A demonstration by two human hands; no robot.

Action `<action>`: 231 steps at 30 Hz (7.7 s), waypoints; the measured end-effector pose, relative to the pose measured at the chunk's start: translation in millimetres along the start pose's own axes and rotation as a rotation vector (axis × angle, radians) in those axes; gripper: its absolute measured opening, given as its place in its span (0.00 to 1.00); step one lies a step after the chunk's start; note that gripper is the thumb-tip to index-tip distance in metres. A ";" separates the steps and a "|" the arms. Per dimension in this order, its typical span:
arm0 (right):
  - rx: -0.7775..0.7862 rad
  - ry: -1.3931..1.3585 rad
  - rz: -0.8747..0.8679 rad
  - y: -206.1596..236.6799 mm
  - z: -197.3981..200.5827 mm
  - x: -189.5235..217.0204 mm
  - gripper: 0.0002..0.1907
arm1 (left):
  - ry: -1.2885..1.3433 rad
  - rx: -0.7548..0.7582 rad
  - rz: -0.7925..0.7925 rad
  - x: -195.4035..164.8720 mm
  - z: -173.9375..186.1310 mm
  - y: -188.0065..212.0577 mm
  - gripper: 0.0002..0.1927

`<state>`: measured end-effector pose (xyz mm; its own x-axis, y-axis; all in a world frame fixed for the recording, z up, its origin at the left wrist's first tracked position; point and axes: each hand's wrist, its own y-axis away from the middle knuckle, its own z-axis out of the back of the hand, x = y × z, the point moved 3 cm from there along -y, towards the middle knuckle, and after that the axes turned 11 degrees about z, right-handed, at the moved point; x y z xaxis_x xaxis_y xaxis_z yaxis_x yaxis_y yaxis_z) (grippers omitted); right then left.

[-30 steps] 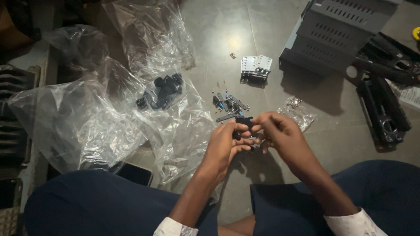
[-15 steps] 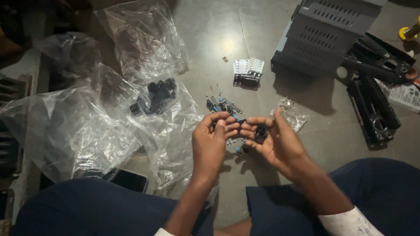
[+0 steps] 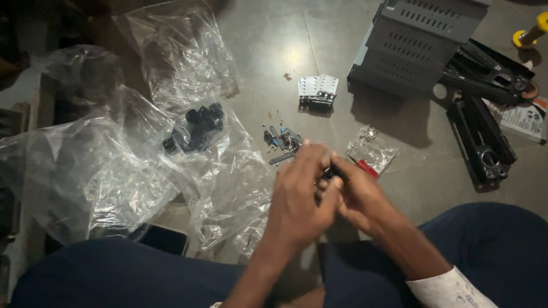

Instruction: The person sits on the floor and assembles small electrical components by hand. They pick up black plastic parts, metal brackets, and screws, then use a red-handled screwdriver to fasten the pieces together. The person repeatedly handles the components, aligns them, and secures them with screws.

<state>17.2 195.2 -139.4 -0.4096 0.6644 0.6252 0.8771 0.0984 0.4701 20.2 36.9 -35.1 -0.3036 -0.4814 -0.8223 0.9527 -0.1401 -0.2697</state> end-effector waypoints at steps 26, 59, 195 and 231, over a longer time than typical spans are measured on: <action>-0.004 1.534 0.743 -12.4 -30.5 18.0 0.12 | -0.528 0.123 0.258 26.8 103.8 -11.9 0.20; 0.314 0.428 -0.136 22.6 -59.6 33.0 0.08 | -0.720 -0.227 0.171 18.3 101.4 -6.3 0.15; 0.379 0.590 0.239 6.3 -73.1 -18.9 0.17 | 1.216 0.077 0.583 25.3 73.6 -16.6 0.11; 0.038 0.543 0.644 25.1 -90.5 7.2 0.06 | 0.099 -0.137 0.308 10.0 50.1 -3.4 0.08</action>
<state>13.6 135.4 -66.8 0.1185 0.1512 0.9814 0.9846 -0.1462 -0.0963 14.7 -10.8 -17.4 -0.0088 -0.3958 -0.9183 0.9911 0.1187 -0.0607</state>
